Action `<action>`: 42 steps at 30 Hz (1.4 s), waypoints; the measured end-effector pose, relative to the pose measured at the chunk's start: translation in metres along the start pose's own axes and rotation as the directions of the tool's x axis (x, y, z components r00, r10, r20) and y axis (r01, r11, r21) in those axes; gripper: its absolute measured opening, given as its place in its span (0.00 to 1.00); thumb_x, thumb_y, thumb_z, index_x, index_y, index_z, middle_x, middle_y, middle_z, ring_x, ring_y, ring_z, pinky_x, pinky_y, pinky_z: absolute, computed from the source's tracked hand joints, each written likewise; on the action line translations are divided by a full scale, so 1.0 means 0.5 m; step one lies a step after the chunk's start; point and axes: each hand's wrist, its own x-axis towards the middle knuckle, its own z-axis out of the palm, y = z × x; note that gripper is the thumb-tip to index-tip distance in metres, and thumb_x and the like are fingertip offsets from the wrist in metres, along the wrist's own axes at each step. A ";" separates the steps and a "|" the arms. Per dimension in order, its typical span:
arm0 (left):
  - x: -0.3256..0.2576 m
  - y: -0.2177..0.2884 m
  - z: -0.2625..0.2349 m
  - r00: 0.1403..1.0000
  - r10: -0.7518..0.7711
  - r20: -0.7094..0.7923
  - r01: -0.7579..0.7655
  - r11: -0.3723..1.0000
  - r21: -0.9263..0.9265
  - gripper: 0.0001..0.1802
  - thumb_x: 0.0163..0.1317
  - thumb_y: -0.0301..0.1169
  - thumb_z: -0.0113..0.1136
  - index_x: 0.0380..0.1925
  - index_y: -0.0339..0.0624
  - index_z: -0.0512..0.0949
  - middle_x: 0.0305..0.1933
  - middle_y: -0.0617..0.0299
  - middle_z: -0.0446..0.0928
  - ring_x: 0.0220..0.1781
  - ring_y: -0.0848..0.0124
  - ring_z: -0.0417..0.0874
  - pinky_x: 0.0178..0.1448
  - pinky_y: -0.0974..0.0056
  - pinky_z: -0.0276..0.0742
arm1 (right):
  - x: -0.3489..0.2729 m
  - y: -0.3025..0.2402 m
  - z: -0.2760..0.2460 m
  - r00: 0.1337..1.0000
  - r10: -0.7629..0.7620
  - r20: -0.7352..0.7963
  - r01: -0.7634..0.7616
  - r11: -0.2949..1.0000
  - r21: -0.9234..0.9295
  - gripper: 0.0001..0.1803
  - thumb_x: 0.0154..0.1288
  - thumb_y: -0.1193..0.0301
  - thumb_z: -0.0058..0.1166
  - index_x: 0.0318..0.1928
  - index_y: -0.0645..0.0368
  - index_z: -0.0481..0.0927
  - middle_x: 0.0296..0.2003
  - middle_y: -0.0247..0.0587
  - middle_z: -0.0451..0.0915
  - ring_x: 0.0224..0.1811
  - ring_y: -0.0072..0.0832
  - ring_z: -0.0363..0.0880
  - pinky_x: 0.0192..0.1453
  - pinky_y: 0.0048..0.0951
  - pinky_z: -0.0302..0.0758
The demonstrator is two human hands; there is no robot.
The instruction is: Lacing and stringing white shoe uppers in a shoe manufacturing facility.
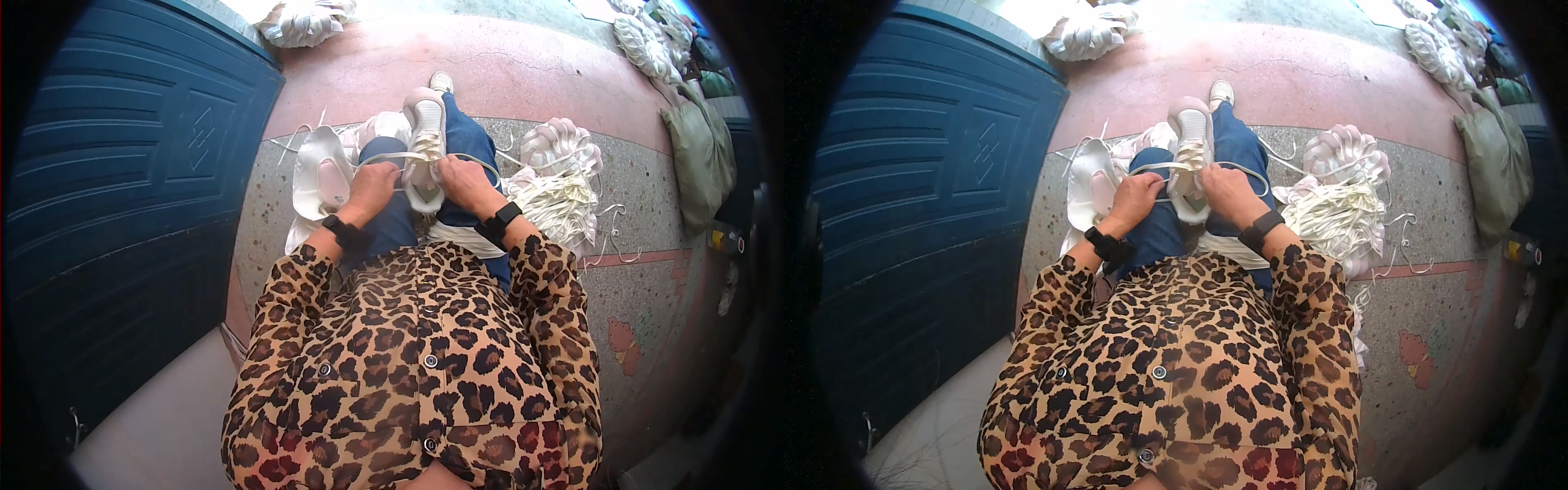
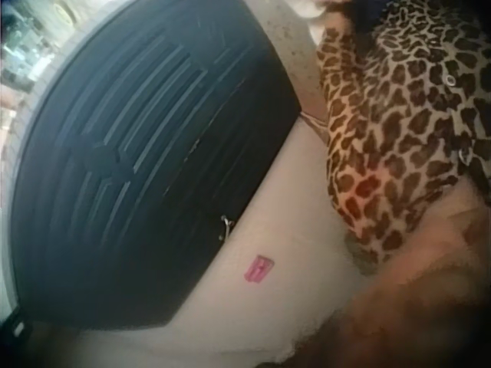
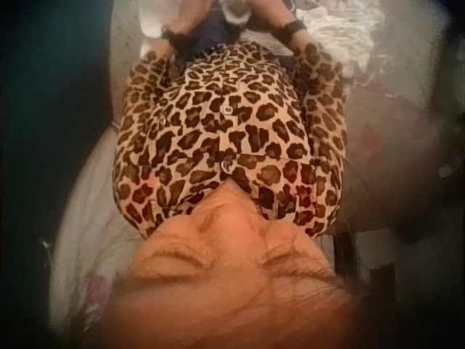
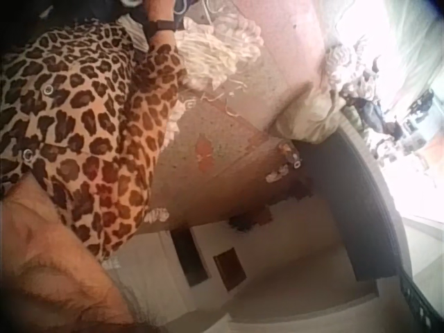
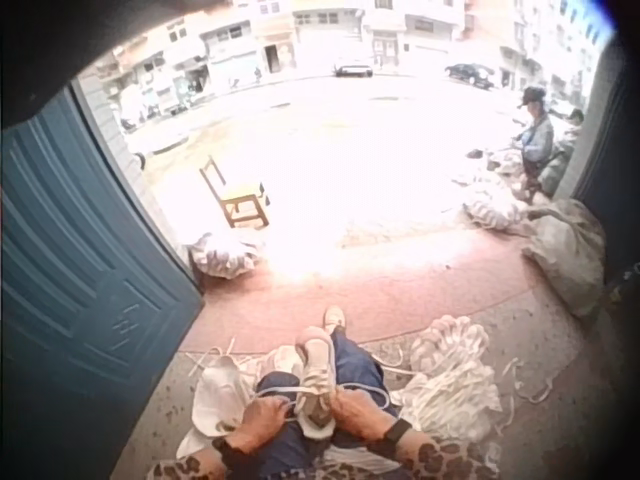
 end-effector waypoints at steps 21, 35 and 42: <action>0.075 0.101 -0.031 0.966 -0.072 0.247 -0.049 0.891 0.452 0.06 0.55 0.30 0.62 0.28 0.43 0.86 0.37 0.55 0.84 0.49 0.55 0.79 0.50 0.52 0.72 | -0.009 -0.015 0.008 0.997 -0.003 -0.079 -0.004 0.995 -0.095 0.06 0.59 0.74 0.52 0.38 0.58 0.77 0.33 0.41 0.81 0.38 0.37 0.83 0.45 0.43 0.73; 0.075 0.071 0.015 0.979 -0.042 0.200 0.012 0.989 0.149 0.06 0.54 0.28 0.61 0.22 0.39 0.81 0.29 0.51 0.80 0.39 0.52 0.80 0.42 0.51 0.79 | -0.013 -0.013 0.019 0.996 0.030 -0.087 -0.033 0.999 -0.030 0.07 0.57 0.73 0.56 0.37 0.57 0.77 0.33 0.43 0.81 0.37 0.40 0.82 0.44 0.42 0.72; 0.070 0.073 -0.003 0.985 0.075 0.157 -0.123 0.938 0.325 0.08 0.57 0.32 0.63 0.27 0.39 0.85 0.34 0.47 0.83 0.40 0.51 0.84 0.45 0.50 0.80 | -0.011 -0.040 -0.029 0.914 -0.029 -0.405 0.005 0.998 -0.062 0.09 0.58 0.69 0.58 0.38 0.57 0.80 0.34 0.43 0.81 0.38 0.39 0.82 0.44 0.41 0.72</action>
